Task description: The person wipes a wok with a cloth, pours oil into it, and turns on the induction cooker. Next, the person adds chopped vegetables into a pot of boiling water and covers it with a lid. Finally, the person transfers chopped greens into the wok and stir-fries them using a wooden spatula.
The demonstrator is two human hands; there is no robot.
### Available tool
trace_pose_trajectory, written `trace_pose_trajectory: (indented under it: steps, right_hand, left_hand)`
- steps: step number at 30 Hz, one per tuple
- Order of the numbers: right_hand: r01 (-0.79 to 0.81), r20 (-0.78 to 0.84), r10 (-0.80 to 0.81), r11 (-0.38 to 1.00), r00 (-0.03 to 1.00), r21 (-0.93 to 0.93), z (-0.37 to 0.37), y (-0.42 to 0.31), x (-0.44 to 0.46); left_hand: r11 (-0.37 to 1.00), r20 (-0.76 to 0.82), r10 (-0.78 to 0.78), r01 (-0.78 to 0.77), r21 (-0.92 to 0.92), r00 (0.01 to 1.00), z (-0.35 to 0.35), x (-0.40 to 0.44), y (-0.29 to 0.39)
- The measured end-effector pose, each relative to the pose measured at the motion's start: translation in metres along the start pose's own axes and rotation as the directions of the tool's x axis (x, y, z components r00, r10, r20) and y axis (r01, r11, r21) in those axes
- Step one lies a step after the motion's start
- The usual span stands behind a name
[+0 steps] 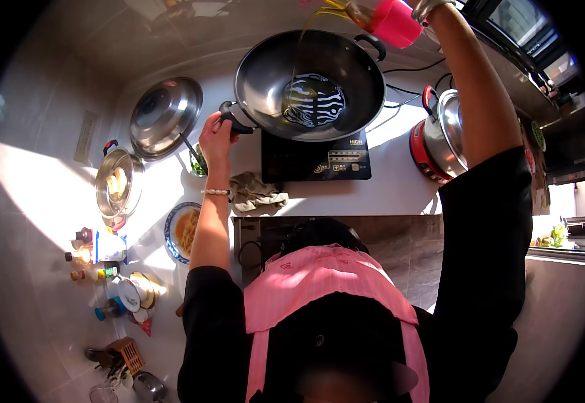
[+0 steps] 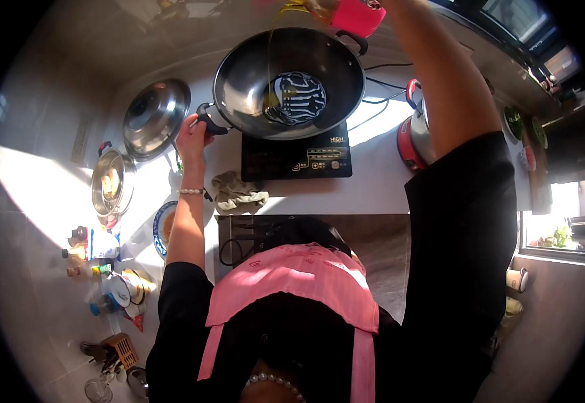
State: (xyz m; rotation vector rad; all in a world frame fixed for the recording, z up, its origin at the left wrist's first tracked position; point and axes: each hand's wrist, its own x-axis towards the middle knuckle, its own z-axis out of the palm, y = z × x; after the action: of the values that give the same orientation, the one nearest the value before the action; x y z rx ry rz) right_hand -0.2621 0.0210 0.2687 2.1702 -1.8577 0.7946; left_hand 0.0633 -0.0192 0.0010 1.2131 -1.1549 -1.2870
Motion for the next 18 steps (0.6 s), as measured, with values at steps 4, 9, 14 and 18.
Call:
trace_pose_trajectory:
  steps: [4, 9, 14, 18]
  right_hand:
    - [-0.149, 0.090, 0.148, 0.989, 0.985, 0.007, -0.017, 0.014, -0.015]
    - [-0.288, 0.161, 0.278, 0.957, 0.947, 0.044, -0.022, -0.007, -0.029]
    - [-0.294, 0.096, 0.278, 0.877, 0.956, 0.380, -0.019, -0.006, -0.038]
    - [-0.256, 0.064, 0.302, 0.655, 0.951, 0.711, -0.015, -0.005, -0.060]
  left_hand:
    - [1.000, 0.008, 0.011, -0.011, -0.019, 1.000, 0.001, -0.001, 0.001]
    - [1.000, 0.007, -0.005, 0.005, -0.028, 1.000, 0.002, 0.000, 0.001]
    - [0.998, 0.036, 0.040, -0.038, -0.045, 0.999, -0.001, 0.004, -0.006]
    - [1.000, 0.005, -0.014, 0.014, -0.009, 1.000, -0.001, 0.002, -0.004]
